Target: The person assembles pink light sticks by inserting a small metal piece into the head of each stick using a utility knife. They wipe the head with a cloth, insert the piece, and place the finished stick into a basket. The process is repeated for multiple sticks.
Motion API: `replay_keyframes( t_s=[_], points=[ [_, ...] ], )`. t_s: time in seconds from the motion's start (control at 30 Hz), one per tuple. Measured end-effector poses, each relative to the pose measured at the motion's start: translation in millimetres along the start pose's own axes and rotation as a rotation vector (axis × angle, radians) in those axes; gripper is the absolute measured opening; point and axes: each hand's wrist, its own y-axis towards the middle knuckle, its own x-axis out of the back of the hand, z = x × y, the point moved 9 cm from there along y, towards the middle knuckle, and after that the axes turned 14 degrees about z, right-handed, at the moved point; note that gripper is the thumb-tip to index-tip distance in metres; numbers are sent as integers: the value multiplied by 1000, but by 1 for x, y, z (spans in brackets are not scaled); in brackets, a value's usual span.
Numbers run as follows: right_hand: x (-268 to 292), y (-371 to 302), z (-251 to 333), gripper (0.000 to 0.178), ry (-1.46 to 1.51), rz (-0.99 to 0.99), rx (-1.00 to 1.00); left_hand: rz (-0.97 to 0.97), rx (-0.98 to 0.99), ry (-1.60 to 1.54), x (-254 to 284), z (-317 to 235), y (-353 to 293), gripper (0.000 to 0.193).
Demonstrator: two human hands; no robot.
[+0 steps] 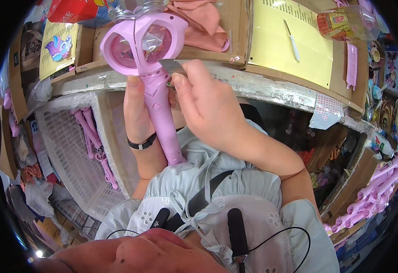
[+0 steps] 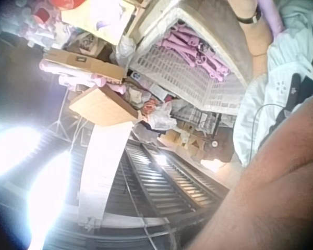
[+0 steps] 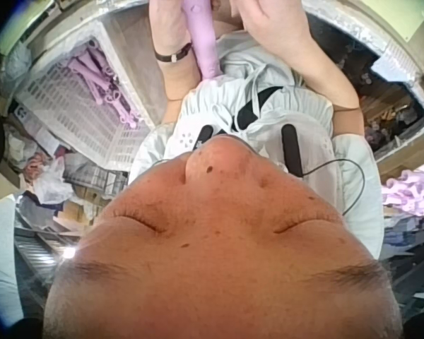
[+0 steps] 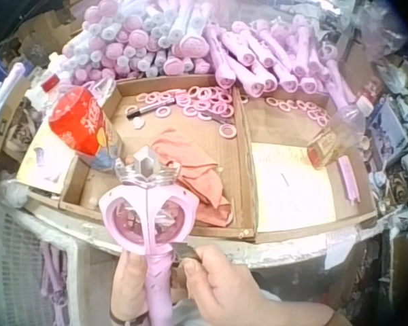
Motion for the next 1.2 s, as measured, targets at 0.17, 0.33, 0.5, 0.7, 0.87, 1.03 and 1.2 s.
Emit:
replay_keyframes(
  t_s=[0.17,0.33,0.5,0.7,0.87,1.03,1.2],
  points=[
    [-5,3,-1,21,189,48,30,-14,6,-43,2,2,0,46],
    [-11,3,-8,23,357,107,-1,5,-12,-89,1,3,2,47],
    [-12,4,-8,21,407,113,-10,-10,-22,-82,2,3,1,47],
    [-18,1,-5,21,600,249,32,-15,-34,-139,1,3,1,46],
    [12,-14,7,27,31,-128,225,15,-17,-89,1,1,0,47],
    [8,-14,1,33,5,-11,237,17,-43,-97,1,-1,0,49],
    [5,-13,6,30,-105,-18,295,6,-33,-105,1,0,0,50]
  ],
)
